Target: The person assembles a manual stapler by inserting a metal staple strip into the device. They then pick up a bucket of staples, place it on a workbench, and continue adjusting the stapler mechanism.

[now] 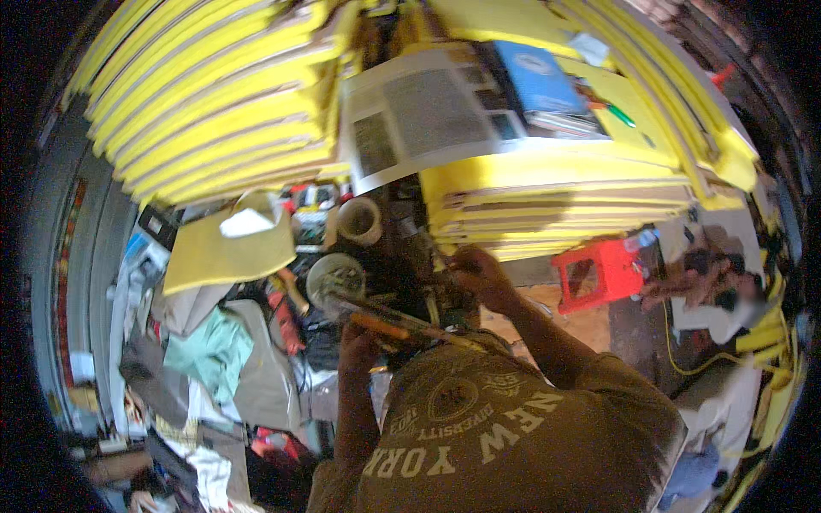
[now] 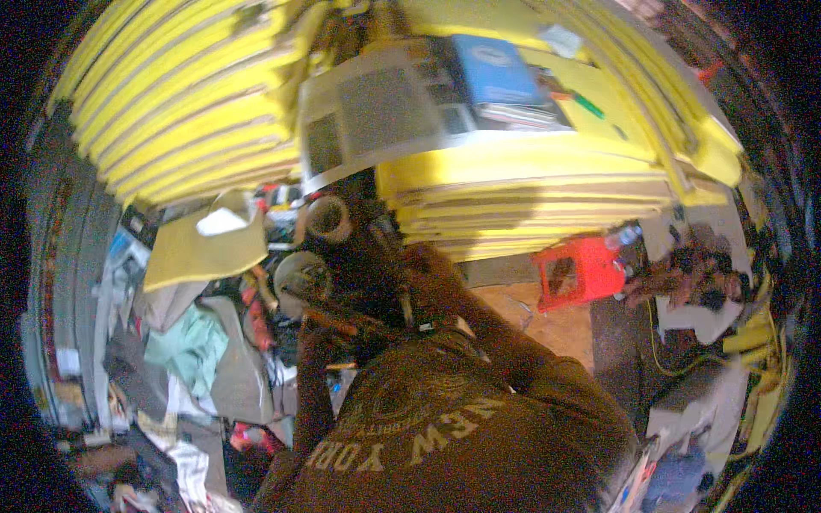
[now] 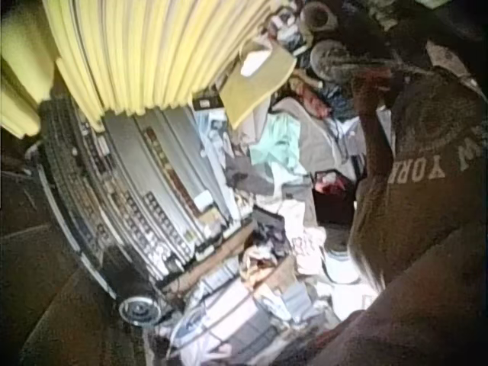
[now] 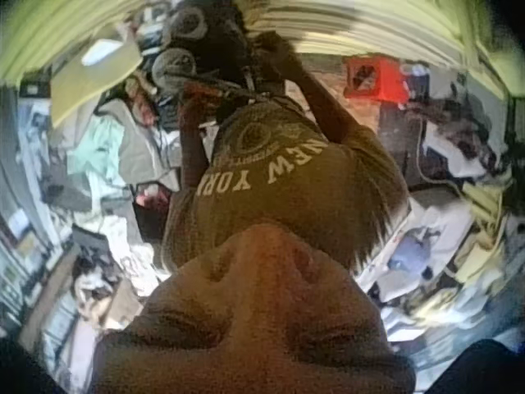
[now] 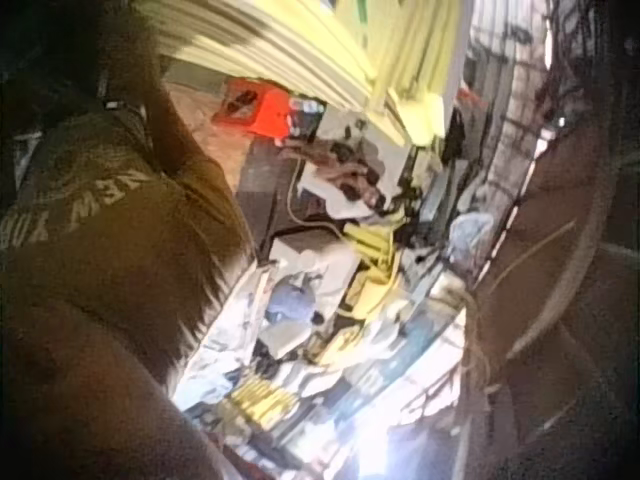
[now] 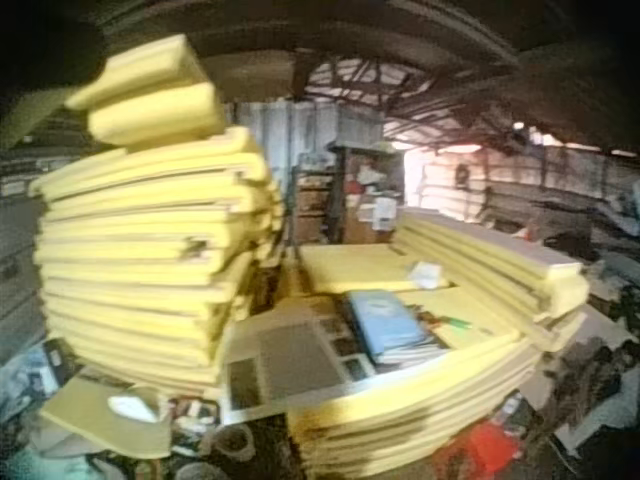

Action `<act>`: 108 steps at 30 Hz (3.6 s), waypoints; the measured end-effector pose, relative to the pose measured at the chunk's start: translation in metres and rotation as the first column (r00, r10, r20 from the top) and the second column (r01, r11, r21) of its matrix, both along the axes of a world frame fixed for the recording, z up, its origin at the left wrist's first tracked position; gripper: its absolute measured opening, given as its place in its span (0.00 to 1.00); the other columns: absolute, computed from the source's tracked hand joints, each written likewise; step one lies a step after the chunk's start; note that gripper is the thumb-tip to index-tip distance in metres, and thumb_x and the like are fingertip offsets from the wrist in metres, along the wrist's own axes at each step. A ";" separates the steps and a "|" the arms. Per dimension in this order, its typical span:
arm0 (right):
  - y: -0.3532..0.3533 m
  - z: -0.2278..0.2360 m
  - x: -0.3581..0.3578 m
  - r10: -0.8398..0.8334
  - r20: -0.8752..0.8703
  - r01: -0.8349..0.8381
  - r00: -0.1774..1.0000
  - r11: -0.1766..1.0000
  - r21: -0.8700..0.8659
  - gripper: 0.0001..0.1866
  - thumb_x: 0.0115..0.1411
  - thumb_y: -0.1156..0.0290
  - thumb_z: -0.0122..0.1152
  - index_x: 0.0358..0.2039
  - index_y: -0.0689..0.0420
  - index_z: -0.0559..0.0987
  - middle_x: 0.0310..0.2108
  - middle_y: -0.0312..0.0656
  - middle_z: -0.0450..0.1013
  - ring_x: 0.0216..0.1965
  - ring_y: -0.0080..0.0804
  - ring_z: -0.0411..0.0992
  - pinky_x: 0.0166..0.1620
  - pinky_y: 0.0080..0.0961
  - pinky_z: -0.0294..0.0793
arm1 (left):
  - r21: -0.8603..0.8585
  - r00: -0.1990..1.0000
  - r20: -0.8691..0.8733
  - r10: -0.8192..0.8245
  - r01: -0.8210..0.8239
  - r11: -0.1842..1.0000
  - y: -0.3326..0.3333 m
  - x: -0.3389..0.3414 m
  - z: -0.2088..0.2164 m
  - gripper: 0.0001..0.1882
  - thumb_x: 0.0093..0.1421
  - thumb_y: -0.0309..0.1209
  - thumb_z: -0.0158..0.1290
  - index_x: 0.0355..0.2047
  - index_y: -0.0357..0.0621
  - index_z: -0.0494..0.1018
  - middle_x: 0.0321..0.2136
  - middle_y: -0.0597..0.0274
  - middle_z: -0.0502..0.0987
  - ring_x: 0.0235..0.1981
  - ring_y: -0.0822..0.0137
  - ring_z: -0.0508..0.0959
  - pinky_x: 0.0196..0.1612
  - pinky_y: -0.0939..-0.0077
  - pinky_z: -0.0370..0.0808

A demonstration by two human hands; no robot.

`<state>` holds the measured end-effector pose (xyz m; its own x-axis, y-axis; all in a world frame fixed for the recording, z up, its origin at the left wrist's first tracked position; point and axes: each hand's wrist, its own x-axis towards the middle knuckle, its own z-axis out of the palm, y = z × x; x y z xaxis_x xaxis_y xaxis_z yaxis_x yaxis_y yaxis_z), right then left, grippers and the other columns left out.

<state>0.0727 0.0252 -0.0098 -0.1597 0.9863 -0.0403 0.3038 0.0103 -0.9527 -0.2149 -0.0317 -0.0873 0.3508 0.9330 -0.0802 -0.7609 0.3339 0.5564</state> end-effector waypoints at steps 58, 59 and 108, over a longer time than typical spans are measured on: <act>0.250 -0.122 -0.228 -0.233 -0.503 -0.007 0.832 0.903 -0.430 0.09 0.58 0.67 0.51 0.37 0.57 0.70 0.31 0.40 0.70 0.32 0.32 0.71 0.37 0.26 0.72 | -0.227 0.975 -0.089 0.202 -0.217 0.949 -0.030 -0.109 -0.067 0.26 0.47 0.28 0.60 0.46 0.38 0.65 0.40 0.57 0.73 0.41 0.59 0.74 0.45 0.63 0.72; 0.231 -0.122 -0.210 -0.128 -0.512 -0.120 0.849 0.898 -0.424 0.09 0.57 0.67 0.51 0.37 0.56 0.71 0.31 0.39 0.70 0.32 0.31 0.71 0.37 0.26 0.72 | -0.233 0.971 -0.148 0.190 -0.221 0.947 -0.027 -0.107 -0.060 0.23 0.47 0.27 0.59 0.44 0.39 0.66 0.39 0.58 0.73 0.40 0.61 0.74 0.44 0.66 0.72; -0.119 0.104 0.254 -0.201 -0.977 0.683 0.075 0.724 -0.096 0.09 0.59 0.71 0.50 0.37 0.62 0.72 0.26 0.39 0.71 0.22 0.22 0.68 0.28 0.20 0.72 | -0.020 0.719 -0.328 -0.613 0.643 0.765 0.057 0.219 0.027 0.19 0.48 0.28 0.59 0.40 0.43 0.67 0.35 0.63 0.72 0.37 0.67 0.73 0.39 0.70 0.72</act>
<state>0.3265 -0.0937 0.0944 0.6326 0.7726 0.0532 -0.6622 0.5753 -0.4801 0.0040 0.0249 -0.0607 0.8313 0.5147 -0.2096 -0.1858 0.6128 0.7681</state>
